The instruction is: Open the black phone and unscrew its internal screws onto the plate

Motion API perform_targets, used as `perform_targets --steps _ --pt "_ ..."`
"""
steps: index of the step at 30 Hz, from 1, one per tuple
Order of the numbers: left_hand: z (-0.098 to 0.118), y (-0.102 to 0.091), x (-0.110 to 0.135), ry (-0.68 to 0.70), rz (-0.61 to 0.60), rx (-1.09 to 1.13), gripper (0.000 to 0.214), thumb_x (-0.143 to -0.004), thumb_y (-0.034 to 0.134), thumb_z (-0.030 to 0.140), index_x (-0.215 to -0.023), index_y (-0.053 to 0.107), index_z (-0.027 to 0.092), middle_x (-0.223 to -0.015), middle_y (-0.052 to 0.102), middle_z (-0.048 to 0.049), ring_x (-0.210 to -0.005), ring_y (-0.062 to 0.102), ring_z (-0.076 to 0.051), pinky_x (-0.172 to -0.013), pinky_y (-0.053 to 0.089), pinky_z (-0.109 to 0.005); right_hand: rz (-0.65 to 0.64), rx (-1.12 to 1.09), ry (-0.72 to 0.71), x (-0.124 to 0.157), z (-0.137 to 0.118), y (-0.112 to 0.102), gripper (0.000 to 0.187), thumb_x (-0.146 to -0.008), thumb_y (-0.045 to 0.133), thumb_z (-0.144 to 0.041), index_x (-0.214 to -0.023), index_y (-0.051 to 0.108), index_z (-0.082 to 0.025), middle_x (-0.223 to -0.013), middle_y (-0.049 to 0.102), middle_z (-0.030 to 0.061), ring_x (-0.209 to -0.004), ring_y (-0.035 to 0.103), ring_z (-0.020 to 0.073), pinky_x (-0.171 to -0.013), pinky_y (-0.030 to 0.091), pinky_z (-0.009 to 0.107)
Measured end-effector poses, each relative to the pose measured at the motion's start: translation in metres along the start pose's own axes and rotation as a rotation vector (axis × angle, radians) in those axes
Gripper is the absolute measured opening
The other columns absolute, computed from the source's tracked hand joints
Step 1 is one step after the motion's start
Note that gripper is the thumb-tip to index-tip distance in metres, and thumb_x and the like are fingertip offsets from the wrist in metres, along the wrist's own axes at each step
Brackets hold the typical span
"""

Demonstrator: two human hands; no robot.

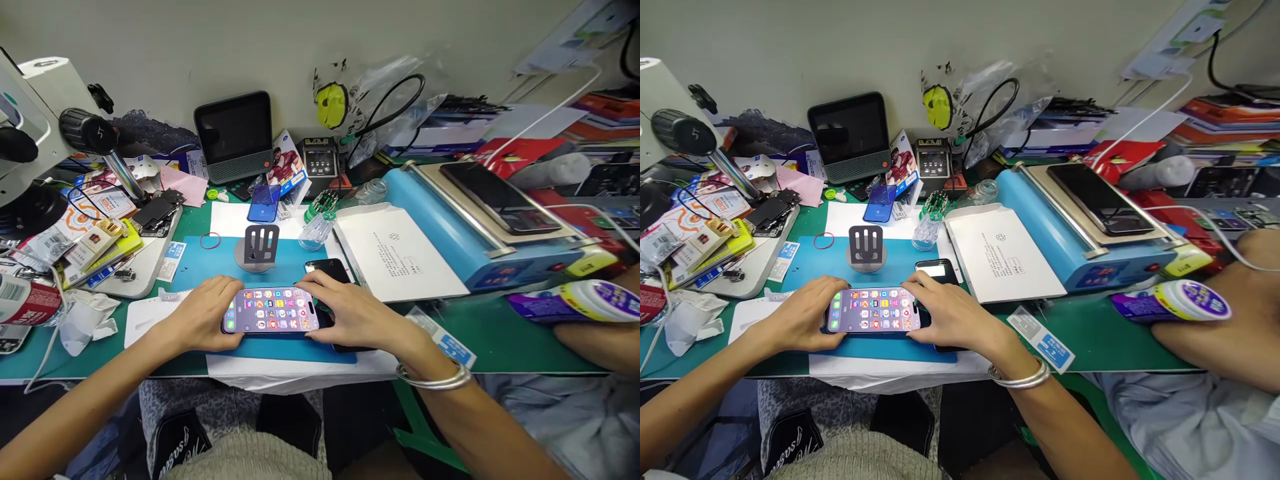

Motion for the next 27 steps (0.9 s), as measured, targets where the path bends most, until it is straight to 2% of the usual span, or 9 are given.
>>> perform_targets --steps 7,14,18,22,27 --pt "-0.0003 0.0021 0.0015 -0.006 0.011 0.04 0.055 -0.074 0.062 0.034 -0.121 0.042 0.013 -0.115 0.057 -0.0154 -0.103 0.056 -0.029 -0.089 0.05 -0.045 0.096 -0.064 -0.033 0.0037 0.0009 0.0001 0.059 -0.07 0.07 -0.031 -0.124 0.054 -0.015 -0.132 0.051 0.0156 -0.091 0.066 0.0247 -0.07 0.056 0.037" --pt "-0.0017 0.0018 0.0002 0.008 -0.012 -0.023 0.055 -0.074 0.062 0.036 -0.119 0.042 0.012 -0.109 0.058 -0.0147 -0.099 0.058 -0.029 -0.085 0.051 -0.044 0.046 -0.069 -0.024 0.0025 0.0036 0.0033 0.06 -0.071 0.07 -0.03 -0.127 0.052 -0.014 -0.133 0.05 0.0154 -0.092 0.067 0.0254 -0.074 0.057 0.038" --pt "-0.001 0.0022 0.0003 0.018 0.006 -0.006 0.057 -0.074 0.063 0.036 -0.121 0.041 0.012 -0.11 0.058 -0.0142 -0.1 0.058 -0.029 -0.087 0.051 -0.043 0.068 -0.087 -0.029 0.005 0.0019 -0.0009 0.062 -0.069 0.071 -0.029 -0.125 0.052 -0.013 -0.127 0.051 0.0147 -0.092 0.065 0.0252 -0.07 0.057 0.036" --pt "-0.0019 0.0047 0.0022 0.029 0.036 -0.005 0.059 -0.075 0.064 0.038 -0.122 0.041 0.011 -0.113 0.058 -0.0157 -0.102 0.059 -0.029 -0.089 0.052 -0.043 0.081 -0.102 -0.044 0.0052 0.0022 -0.0043 0.06 -0.067 0.071 -0.029 -0.122 0.052 -0.014 -0.126 0.052 0.0148 -0.1 0.064 0.0282 -0.073 0.057 0.038" --pt "-0.0041 0.0084 0.0033 0.041 0.06 -0.016 0.059 -0.075 0.062 0.041 -0.122 0.042 0.011 -0.114 0.06 -0.0169 -0.105 0.06 -0.03 -0.091 0.052 -0.044 0.083 -0.125 -0.037 0.0031 0.0067 0.0017 0.057 -0.069 0.069 -0.03 -0.122 0.054 -0.018 -0.124 0.054 0.0124 -0.101 0.064 0.0268 -0.078 0.058 0.037"
Point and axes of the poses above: each hand's wrist, its own x-axis away from the middle knuckle, its own y-axis out of the palm, z = x × y, the point moved 1 cm from there along -x, towards the middle knuckle
